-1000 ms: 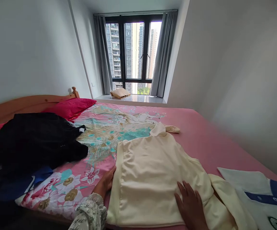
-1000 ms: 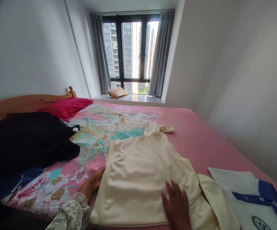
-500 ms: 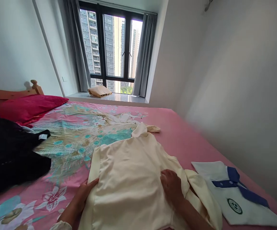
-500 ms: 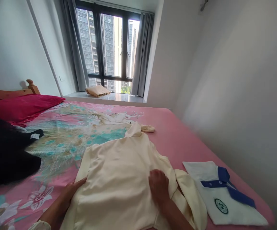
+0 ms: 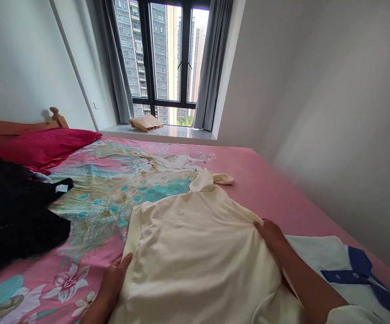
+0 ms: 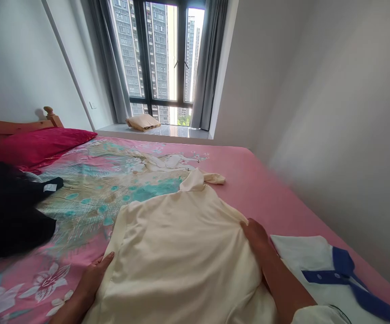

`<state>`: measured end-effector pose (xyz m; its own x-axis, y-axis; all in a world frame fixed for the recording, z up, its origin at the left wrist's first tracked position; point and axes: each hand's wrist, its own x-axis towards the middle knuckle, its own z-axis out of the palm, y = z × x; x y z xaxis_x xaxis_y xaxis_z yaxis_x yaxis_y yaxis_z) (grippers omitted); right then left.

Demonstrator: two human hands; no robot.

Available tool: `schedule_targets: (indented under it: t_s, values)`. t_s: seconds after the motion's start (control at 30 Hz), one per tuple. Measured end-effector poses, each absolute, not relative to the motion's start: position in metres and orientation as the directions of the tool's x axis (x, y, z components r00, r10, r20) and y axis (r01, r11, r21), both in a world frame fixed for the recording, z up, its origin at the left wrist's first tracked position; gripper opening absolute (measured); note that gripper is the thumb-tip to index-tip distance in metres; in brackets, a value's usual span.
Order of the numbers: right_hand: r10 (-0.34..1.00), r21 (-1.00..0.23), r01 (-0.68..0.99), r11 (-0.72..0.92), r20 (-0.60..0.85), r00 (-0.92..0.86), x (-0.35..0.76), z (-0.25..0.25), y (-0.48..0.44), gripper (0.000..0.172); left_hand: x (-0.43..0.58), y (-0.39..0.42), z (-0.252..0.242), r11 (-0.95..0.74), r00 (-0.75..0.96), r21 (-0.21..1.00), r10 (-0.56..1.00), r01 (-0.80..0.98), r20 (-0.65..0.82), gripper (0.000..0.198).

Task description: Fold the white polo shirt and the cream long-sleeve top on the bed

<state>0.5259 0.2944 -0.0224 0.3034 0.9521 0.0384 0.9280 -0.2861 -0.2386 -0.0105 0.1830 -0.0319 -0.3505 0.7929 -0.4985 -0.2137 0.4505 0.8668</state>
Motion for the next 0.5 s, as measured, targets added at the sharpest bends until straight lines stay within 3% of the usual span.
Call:
schedule_targets:
  t_s: [0.17, 0.23, 0.33, 0.4, 0.5]
  values:
    - [0.929, -0.174, 0.92, -0.35, 0.059, 0.365, 0.527, -0.012, 0.285, 0.042, -0.003, 0.183, -0.025, 0.466, -0.396, 0.879, 0.791, -0.103, -0.466, 0.021]
    - [0.963, -0.172, 0.965, -0.196, 0.149, 0.223, 0.498, -0.006, 0.29, 0.043, -0.002, 0.183, -0.022, 0.462, -0.383, 0.877, 0.792, -0.131, -0.475, 0.024]
    - [0.951, -0.166, 0.971, 0.173, 0.285, -0.12, 0.439, -0.004, 0.299, 0.042, -0.002, 0.181, -0.018, 0.436, -0.37, 0.88, 0.799, -0.188, -0.475, 0.031]
    - [0.939, -0.155, 0.948, 0.279, 0.253, -0.235, 0.404, -0.012, 0.299, 0.046, -0.003, 0.18, -0.016, 0.419, -0.367, 0.886, 0.806, -0.201, -0.464, 0.032]
    - [0.977, -0.138, 0.969, 0.206, 0.079, -0.197, 0.374, -0.037, 0.294, 0.051, -0.009, 0.179, -0.014, 0.413, -0.238, 0.869, 0.846, -0.273, -0.477, 0.033]
